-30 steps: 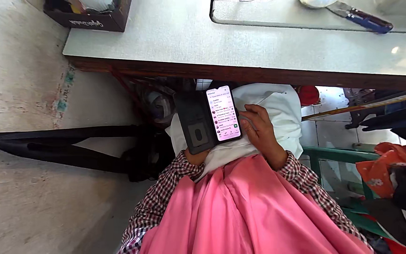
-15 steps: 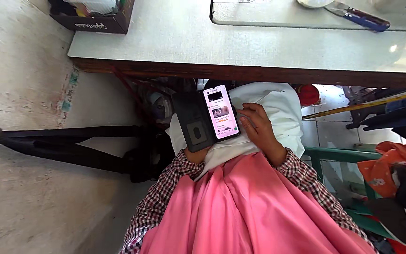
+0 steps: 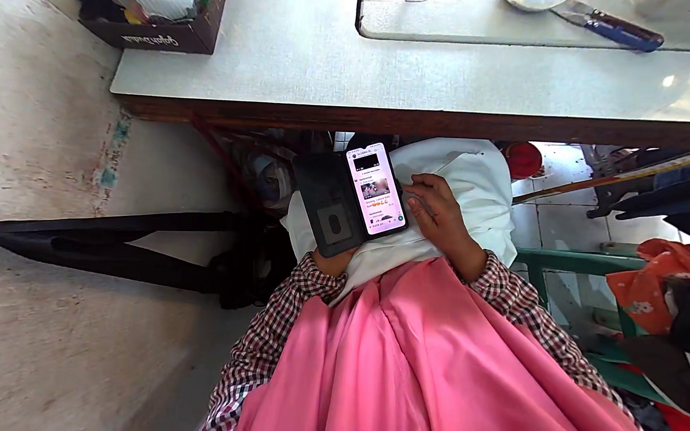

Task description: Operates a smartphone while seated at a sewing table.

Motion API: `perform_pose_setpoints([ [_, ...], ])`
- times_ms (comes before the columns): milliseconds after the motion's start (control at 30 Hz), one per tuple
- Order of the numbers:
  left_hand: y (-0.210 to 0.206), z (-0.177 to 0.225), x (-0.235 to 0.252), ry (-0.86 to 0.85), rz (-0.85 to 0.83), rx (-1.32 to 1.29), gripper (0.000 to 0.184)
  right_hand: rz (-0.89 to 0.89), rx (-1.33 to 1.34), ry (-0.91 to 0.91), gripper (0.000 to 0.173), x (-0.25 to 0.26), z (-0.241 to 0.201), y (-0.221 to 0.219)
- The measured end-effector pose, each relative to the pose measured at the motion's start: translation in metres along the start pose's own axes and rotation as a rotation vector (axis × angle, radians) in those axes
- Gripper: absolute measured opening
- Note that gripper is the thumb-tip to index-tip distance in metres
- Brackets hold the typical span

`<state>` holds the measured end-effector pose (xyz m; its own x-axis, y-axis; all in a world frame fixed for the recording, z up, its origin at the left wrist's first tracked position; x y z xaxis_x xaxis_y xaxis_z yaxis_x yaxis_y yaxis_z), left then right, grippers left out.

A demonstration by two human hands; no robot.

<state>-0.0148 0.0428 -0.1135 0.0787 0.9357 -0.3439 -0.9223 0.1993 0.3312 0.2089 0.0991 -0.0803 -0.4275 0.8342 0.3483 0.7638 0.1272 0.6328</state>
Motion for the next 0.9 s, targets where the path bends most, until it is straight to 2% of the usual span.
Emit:
perform_pose_setpoints([
  [100,0.001,0.002,-0.001,0.007,-0.005,0.031,0.026,-0.008,0.003,-0.003,0.029,0.001,0.0,0.0],
  [300,-0.001,0.001,-0.002,0.004,0.058,-0.098,0.026,0.002,0.029,0.016,0.03,0.001,0.003,0.0],
  [500,0.001,0.0,0.0,-0.017,-0.022,-0.057,0.023,-0.005,0.035,0.042,0.029,0.0,0.001,-0.001],
  [700,0.001,0.001,-0.001,-0.038,0.026,-0.11,0.017,-0.019,0.05,0.106,0.028,-0.001,-0.006,0.0],
  [900,0.001,0.001,0.0,-0.072,0.009,-0.073,0.021,-0.022,0.052,0.124,0.028,-0.001,-0.006,-0.001],
])
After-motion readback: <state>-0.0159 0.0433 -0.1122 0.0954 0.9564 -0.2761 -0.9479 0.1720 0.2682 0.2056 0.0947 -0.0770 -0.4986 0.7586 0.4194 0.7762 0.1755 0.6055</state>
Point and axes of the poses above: each hand's wrist, its own x-axis towards the middle knuckle, its own y-axis out of the back of the hand, z = x × y, the point moved 5 cm from there along x, towards the middle knuckle, and after that the axes turned 14 degrees about -z, right-handed, at the moved point
